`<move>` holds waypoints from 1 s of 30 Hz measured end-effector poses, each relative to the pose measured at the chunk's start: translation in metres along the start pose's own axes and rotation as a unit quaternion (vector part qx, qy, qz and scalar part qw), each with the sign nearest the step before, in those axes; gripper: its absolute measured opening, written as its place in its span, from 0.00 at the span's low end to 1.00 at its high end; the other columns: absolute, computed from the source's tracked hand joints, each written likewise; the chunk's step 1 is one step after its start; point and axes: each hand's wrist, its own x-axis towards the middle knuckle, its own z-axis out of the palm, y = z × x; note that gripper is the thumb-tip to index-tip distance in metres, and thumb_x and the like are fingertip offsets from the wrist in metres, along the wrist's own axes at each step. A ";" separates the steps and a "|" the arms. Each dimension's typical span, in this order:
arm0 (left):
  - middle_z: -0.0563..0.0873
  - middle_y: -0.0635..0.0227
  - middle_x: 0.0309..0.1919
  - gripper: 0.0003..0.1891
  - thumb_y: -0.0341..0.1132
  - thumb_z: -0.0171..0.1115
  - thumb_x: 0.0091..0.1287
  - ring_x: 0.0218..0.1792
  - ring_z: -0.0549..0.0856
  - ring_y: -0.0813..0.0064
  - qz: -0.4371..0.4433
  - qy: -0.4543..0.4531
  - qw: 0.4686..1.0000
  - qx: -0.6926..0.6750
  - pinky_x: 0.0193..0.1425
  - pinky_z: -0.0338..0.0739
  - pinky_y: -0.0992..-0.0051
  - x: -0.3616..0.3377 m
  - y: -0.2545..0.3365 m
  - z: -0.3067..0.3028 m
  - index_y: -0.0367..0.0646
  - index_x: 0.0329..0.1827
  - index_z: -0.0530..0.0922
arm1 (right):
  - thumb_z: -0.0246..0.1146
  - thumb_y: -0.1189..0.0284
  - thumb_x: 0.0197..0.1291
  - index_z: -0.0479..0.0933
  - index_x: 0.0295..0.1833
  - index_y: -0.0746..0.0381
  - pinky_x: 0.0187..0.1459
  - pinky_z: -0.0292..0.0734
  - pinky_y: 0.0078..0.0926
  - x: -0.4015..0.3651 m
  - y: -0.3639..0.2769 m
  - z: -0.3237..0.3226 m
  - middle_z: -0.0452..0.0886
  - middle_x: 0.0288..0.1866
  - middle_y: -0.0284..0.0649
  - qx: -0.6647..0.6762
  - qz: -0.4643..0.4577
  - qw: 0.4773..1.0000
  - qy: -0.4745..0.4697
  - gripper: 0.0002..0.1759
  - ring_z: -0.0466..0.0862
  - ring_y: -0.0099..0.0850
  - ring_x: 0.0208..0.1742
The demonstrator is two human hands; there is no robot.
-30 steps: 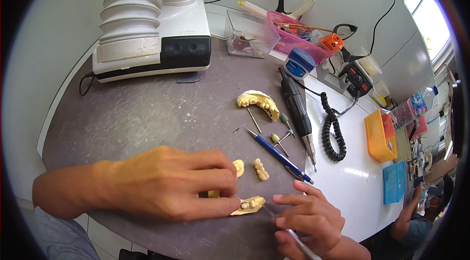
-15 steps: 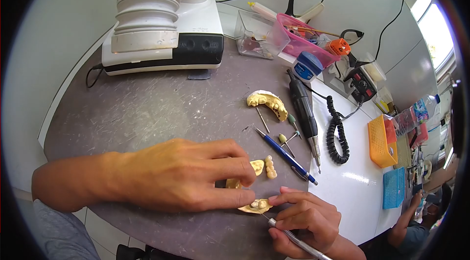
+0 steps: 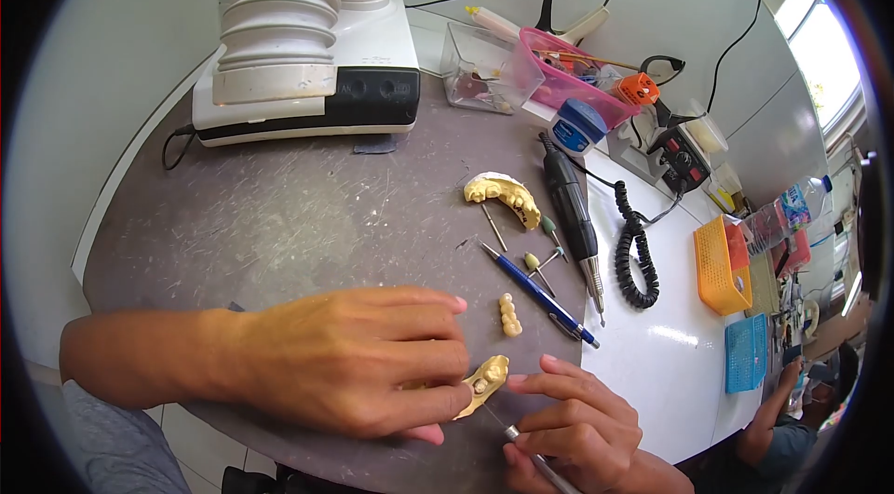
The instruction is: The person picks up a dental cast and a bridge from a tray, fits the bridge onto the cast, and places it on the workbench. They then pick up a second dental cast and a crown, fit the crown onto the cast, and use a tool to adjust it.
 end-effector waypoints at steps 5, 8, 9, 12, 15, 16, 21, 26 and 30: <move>0.84 0.69 0.35 0.18 0.42 0.75 0.58 0.36 0.86 0.68 -0.013 -0.026 0.999 -0.029 0.48 0.87 0.67 -0.001 0.002 -0.001 0.39 0.45 0.86 | 0.70 0.79 0.56 0.74 0.31 0.63 0.61 0.80 0.53 -0.004 0.000 0.004 0.81 0.30 0.43 -0.029 -0.021 0.999 -0.013 0.10 0.88 0.46 0.50; 0.85 0.69 0.35 0.19 0.43 0.75 0.58 0.35 0.87 0.67 -0.011 -0.027 0.999 -0.015 0.43 0.88 0.71 -0.001 0.002 -0.002 0.39 0.46 0.86 | 0.70 0.79 0.56 0.74 0.32 0.63 0.61 0.80 0.53 -0.004 -0.001 0.003 0.82 0.31 0.43 -0.036 -0.016 0.999 -0.029 0.09 0.88 0.46 0.51; 0.85 0.69 0.35 0.19 0.43 0.75 0.58 0.35 0.87 0.67 -0.011 -0.027 0.999 -0.015 0.43 0.88 0.71 -0.001 0.003 -0.002 0.39 0.46 0.86 | 0.70 0.79 0.56 0.74 0.32 0.63 0.61 0.80 0.53 -0.004 0.000 0.003 0.82 0.31 0.43 -0.036 -0.016 0.999 -0.028 0.09 0.88 0.46 0.51; 0.85 0.69 0.35 0.20 0.44 0.76 0.58 0.36 0.87 0.67 -0.012 -0.025 0.999 -0.017 0.42 0.88 0.71 -0.001 0.003 -0.002 0.40 0.46 0.86 | 0.71 0.79 0.57 0.75 0.32 0.64 0.61 0.80 0.53 -0.005 0.001 0.003 0.82 0.32 0.43 -0.034 -0.016 0.999 -0.030 0.09 0.87 0.46 0.52; 0.85 0.70 0.35 0.19 0.44 0.76 0.58 0.36 0.87 0.66 -0.010 -0.020 1.000 -0.018 0.42 0.88 0.71 -0.001 0.002 -0.002 0.40 0.46 0.86 | 0.71 0.78 0.57 0.75 0.33 0.64 0.61 0.80 0.53 -0.004 0.001 0.003 0.81 0.32 0.44 -0.031 -0.012 0.999 -0.036 0.09 0.87 0.46 0.52; 0.85 0.70 0.35 0.19 0.44 0.76 0.58 0.36 0.87 0.66 -0.011 -0.020 1.000 -0.019 0.42 0.88 0.71 -0.001 0.002 -0.002 0.40 0.46 0.86 | 0.71 0.77 0.57 0.76 0.33 0.64 0.61 0.79 0.53 -0.005 0.001 0.004 0.81 0.33 0.44 -0.030 -0.012 0.999 -0.034 0.09 0.87 0.46 0.52; 0.85 0.70 0.35 0.19 0.44 0.76 0.57 0.36 0.87 0.66 -0.014 -0.021 0.999 -0.020 0.41 0.88 0.72 -0.001 0.003 -0.002 0.40 0.46 0.86 | 0.71 0.77 0.57 0.76 0.33 0.64 0.61 0.79 0.54 -0.004 0.001 0.003 0.81 0.33 0.44 -0.028 -0.014 0.999 -0.033 0.09 0.87 0.46 0.52; 0.85 0.70 0.35 0.18 0.42 0.76 0.58 0.36 0.87 0.67 -0.014 -0.023 0.999 -0.021 0.45 0.89 0.70 -0.001 0.002 -0.002 0.40 0.45 0.86 | 0.72 0.77 0.56 0.76 0.33 0.64 0.61 0.80 0.54 -0.004 0.001 0.003 0.81 0.32 0.44 -0.030 -0.009 0.999 -0.035 0.09 0.88 0.46 0.51; 0.85 0.70 0.34 0.18 0.42 0.76 0.58 0.36 0.87 0.68 -0.016 -0.023 0.999 -0.023 0.46 0.89 0.70 0.000 0.003 -0.002 0.41 0.45 0.86 | 0.72 0.77 0.56 0.76 0.32 0.65 0.61 0.80 0.54 -0.003 0.001 0.001 0.81 0.32 0.44 -0.024 -0.007 0.999 -0.042 0.09 0.87 0.46 0.51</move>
